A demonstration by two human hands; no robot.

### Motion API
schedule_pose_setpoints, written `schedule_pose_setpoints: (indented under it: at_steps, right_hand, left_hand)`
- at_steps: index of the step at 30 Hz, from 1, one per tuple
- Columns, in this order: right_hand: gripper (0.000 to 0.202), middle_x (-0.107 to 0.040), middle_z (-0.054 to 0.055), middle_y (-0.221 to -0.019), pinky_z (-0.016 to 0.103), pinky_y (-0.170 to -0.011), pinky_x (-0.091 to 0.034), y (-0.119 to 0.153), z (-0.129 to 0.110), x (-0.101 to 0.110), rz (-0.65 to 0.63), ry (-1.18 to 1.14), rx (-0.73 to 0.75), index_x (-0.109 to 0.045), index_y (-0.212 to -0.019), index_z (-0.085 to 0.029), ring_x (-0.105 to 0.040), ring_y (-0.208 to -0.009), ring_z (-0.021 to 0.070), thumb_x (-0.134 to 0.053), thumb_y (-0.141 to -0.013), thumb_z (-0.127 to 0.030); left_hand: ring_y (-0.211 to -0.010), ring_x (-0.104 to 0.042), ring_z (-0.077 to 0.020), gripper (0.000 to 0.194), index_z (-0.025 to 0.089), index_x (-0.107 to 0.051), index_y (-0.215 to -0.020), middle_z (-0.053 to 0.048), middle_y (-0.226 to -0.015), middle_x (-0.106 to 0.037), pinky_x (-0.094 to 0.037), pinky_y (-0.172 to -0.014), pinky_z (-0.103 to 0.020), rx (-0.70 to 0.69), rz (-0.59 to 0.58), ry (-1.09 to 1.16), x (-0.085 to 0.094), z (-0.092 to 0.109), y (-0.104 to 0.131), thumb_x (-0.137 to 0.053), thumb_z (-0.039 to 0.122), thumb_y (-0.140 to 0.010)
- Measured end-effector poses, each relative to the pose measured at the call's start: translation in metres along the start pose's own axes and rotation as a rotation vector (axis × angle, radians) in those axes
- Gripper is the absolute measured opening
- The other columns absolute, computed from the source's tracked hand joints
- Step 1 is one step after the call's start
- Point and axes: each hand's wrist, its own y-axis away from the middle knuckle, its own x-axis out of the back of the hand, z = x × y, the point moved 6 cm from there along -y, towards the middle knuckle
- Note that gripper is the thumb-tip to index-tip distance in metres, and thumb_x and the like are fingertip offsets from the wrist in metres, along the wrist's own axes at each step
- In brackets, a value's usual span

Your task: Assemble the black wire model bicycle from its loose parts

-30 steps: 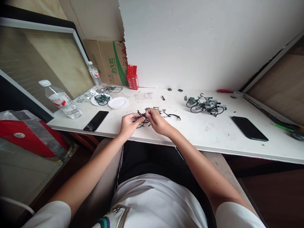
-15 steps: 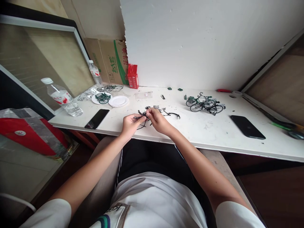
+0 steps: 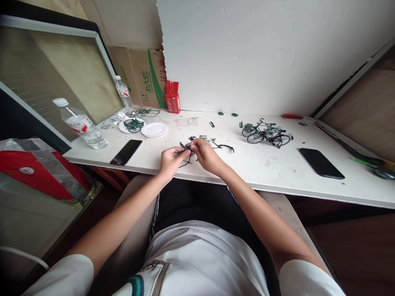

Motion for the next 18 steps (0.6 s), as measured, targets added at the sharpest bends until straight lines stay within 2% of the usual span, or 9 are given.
schedule_pose_setpoints:
  at_steps: [11,18]
  right_hand:
    - [0.021,-0.063,0.012,-0.098,0.047,-0.09,-0.046,0.0041,-0.0041,-0.0005,-0.026,0.162,0.021,-0.046,-0.097,-0.025,-0.052,-0.093,0.0295,-0.036,-0.112,-0.035]
    - [0.02,-0.065,0.013,-0.1,0.049,-0.089,-0.045,0.0047,-0.0068,-0.0013,-0.043,0.215,0.052,-0.043,-0.095,-0.026,-0.052,-0.092,0.0304,-0.034,-0.112,-0.031]
  left_hand:
    - [-0.087,-0.082,-0.0291,0.047,0.014,-0.079,-0.09,-0.013,-0.088,-0.083,-0.063,-0.086,-0.041,0.017,-0.007,0.02,0.0002,-0.0027,0.0007,-0.099,0.05,-0.067]
    - [-0.086,-0.082,-0.0285,0.047,0.013,-0.078,-0.09,-0.013,-0.087,-0.083,-0.062,-0.085,-0.04,0.033,0.001,0.034,0.0004,-0.0057,0.0008,-0.099,0.048,-0.067]
